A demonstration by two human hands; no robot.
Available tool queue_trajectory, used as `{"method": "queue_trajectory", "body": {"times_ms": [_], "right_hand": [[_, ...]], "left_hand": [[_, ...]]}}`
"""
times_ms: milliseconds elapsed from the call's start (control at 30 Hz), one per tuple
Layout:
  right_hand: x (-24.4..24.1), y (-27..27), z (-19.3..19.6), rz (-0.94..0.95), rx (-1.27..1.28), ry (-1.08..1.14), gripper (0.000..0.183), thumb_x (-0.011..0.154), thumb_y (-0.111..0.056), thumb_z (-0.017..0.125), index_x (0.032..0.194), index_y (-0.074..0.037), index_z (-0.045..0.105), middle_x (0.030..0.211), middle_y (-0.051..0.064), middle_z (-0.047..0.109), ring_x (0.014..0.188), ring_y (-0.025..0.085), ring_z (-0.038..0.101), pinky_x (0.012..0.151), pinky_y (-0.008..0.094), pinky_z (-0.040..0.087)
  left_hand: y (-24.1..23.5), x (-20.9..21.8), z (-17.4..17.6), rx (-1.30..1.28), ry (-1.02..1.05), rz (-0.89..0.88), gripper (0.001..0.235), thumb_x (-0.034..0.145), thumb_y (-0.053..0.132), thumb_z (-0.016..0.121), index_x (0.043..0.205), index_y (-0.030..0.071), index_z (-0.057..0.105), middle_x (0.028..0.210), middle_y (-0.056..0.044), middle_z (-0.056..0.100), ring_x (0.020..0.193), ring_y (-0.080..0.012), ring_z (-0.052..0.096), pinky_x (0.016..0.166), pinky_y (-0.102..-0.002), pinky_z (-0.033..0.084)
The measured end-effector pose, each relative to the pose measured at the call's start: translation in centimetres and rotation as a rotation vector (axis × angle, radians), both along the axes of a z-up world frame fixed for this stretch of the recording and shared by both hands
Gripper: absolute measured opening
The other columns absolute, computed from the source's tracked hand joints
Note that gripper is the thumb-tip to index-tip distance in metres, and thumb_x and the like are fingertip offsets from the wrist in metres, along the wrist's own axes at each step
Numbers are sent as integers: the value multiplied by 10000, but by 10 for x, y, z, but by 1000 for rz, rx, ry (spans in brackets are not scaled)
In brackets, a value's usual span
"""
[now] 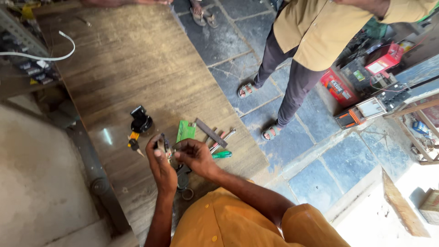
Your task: The person disassembles and reassembles a small electromechanical motor component, using a screwdriver to remove and replace screws, and handling internal wires and housing parts by hand.
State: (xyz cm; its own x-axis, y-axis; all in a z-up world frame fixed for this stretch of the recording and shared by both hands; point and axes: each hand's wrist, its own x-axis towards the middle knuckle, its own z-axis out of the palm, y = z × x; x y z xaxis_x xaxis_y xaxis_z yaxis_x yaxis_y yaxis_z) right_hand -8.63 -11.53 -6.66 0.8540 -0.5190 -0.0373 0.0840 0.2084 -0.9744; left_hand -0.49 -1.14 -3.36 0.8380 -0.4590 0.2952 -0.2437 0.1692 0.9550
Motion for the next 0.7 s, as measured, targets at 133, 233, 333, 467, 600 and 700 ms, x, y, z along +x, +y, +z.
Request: {"method": "queue_trajectory", "body": {"times_ms": [133,233,333,467,600,700], "right_hand": [[-2,2,3,-33,276,-19,293,874,-70,723,1154,-65,636,1016,6,714,941,78,700,843,263,612],[2,1,5,30,164,129,248,1132,-134,680,1105,113,672,907,137,705,789,195,675,713,344,581],[1,6,7,-18,41,34,257,958,-57,738,1181,55,675,1019,79,717,916,125,676,808,305,593],[4,5,9,-38,196,-49,248,931,-146,721,1138,-25,658,1004,47,714,905,111,695,804,283,599],[8,3,0,-43,259,137,263,1068,-204,688,985,45,702,791,87,707,664,142,653,600,304,554],[3,1,-3,-56,23,48,134,1002,-112,719,1043,14,703,812,52,714,688,102,650,623,277,551]], "left_hand": [[1,-2,-7,9,-6,-23,628,1140,530,299,1429,-1,472,1364,-123,495,1228,-215,506,1088,-364,406],[2,-1,-10,26,-13,-37,635,1138,541,283,1435,11,465,1364,-118,494,1211,-207,510,1068,-365,418],[1,1,-10,37,-24,-15,637,1140,545,278,1435,14,469,1373,-128,485,1225,-212,507,1074,-371,414],[0,3,-9,-5,46,-52,645,1119,550,286,1445,22,461,1375,-128,496,1242,-226,515,1072,-374,429],[-2,-1,-16,-17,-34,-16,579,1148,504,338,1420,15,488,1420,-151,515,1339,-272,497,1171,-399,374],[-4,0,-18,-29,11,5,545,1138,481,367,1395,22,512,1408,-144,529,1333,-267,510,1155,-395,394]]}}
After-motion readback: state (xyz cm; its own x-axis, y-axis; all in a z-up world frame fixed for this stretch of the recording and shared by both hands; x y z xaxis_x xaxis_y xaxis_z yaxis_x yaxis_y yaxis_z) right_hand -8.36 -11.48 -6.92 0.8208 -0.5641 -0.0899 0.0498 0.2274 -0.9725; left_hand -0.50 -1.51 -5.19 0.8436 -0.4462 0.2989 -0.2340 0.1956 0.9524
